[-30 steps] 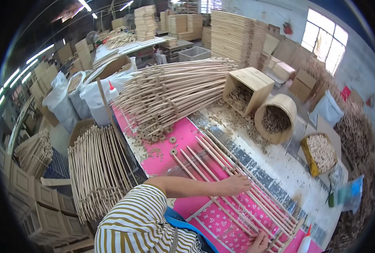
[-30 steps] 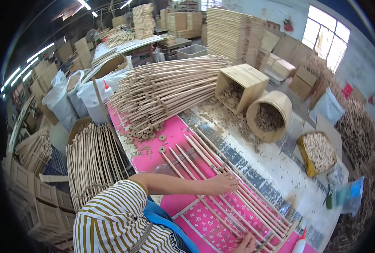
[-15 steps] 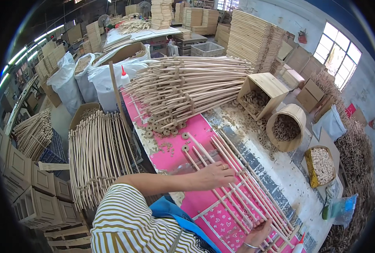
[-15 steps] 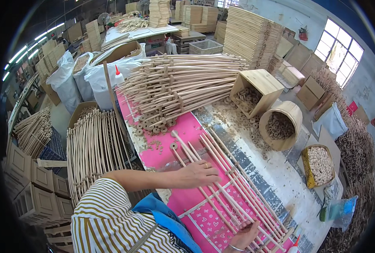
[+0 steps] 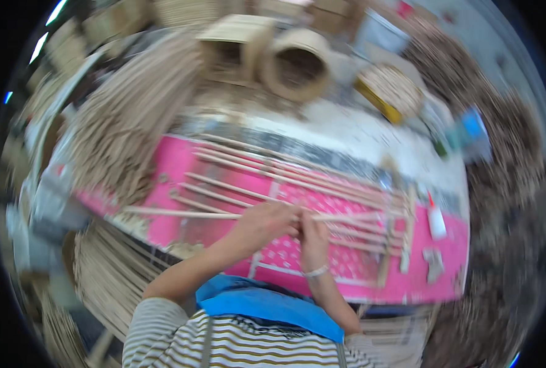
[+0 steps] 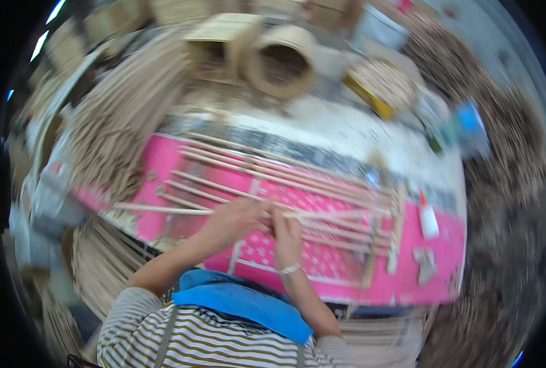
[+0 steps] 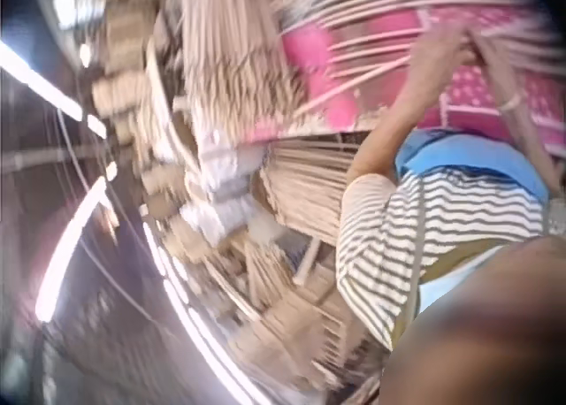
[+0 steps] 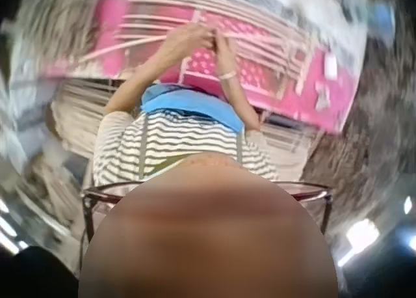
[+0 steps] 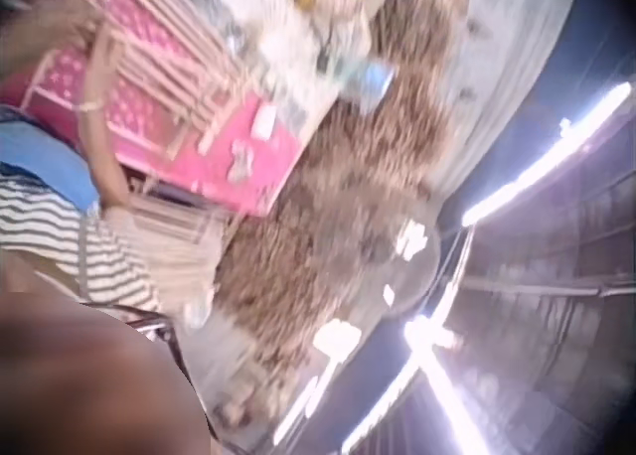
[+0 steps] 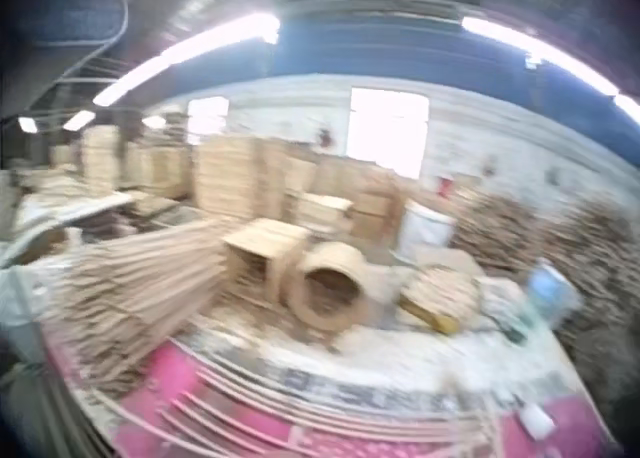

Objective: Assembling a wooden rack structure by applying glue and fitting wooden dowels into crossbars.

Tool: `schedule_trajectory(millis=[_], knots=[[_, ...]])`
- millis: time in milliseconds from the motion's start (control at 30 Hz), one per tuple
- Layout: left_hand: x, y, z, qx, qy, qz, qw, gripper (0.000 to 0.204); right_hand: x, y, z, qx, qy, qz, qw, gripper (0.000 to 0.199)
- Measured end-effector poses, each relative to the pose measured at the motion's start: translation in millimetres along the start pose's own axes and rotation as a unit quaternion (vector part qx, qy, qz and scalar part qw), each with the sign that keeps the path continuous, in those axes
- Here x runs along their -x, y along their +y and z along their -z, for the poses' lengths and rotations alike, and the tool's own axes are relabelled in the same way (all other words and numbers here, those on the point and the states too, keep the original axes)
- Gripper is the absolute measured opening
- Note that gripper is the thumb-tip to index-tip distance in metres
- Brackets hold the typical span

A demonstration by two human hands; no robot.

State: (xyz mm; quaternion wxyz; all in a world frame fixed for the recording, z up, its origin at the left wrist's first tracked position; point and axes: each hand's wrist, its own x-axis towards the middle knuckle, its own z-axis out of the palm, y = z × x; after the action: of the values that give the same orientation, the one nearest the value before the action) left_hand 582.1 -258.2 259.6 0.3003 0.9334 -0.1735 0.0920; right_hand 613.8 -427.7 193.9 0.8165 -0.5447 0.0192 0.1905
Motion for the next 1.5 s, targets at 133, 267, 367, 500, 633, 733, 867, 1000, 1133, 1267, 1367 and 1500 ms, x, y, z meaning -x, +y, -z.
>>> schedule_trajectory(millis=[133,267,367,500,633,733,867,1000,1133,1267,1367,1500], knots=[[4.1,-7.0,-1.1,0.092,-0.01,0.082,0.992,0.061,0.6,-18.5,21.3,0.011,-0.031,0.044,0.998,0.028],[-3.6,6.1,-10.6,0.118,-0.017,0.047,0.992,0.058,13.5,-15.0,23.9,-0.034,-0.072,0.022,0.997,0.031],[5.3,4.0,-5.3,0.104,-0.017,0.081,0.991,0.054,13.8,-14.2,32.6,-0.06,-0.028,0.04,0.997,0.029],[17.0,-0.4,8.9,0.097,-0.042,0.088,0.991,0.04,15.7,-38.0,71.8,-0.056,0.052,0.05,0.996,0.027],[28.8,-13.3,12.8,0.122,-0.055,0.079,0.988,0.033,14.2,-53.7,105.6,-0.04,0.061,0.092,0.993,0.027],[30.1,-13.0,17.3,0.126,-0.086,0.118,0.981,0.029,16.4,-56.5,114.4,-0.043,0.063,0.1,0.992,0.027],[28.4,-12.9,14.4,0.141,-0.066,0.129,0.979,0.023,17.1,-50.8,121.9,-0.058,0.083,0.102,0.99,0.023],[29.0,-17.4,8.6,0.11,-0.026,0.093,0.989,0.026,23.5,-46.4,132.1,-0.044,0.11,0.088,0.989,0.023],[26.6,-14.7,3.4,0.129,-0.043,0.109,0.985,0.028,40.8,-56.3,136.0,-0.058,0.09,0.091,0.99,0.036],[23.7,-11.2,-6.2,0.14,-0.051,0.107,0.983,0.028,53.5,-46.2,150.3,-0.059,0.096,0.069,0.991,0.035],[25.6,-7.2,-16.1,0.136,-0.06,0.102,0.984,0.028,64.3,-36.8,165.1,-0.025,0.157,0.035,0.987,0.031],[30.2,1.4,-38.0,0.127,-0.053,0.08,0.987,0.026,84.5,-36.3,182.4,0.008,0.189,0.0,0.982,0.033]])
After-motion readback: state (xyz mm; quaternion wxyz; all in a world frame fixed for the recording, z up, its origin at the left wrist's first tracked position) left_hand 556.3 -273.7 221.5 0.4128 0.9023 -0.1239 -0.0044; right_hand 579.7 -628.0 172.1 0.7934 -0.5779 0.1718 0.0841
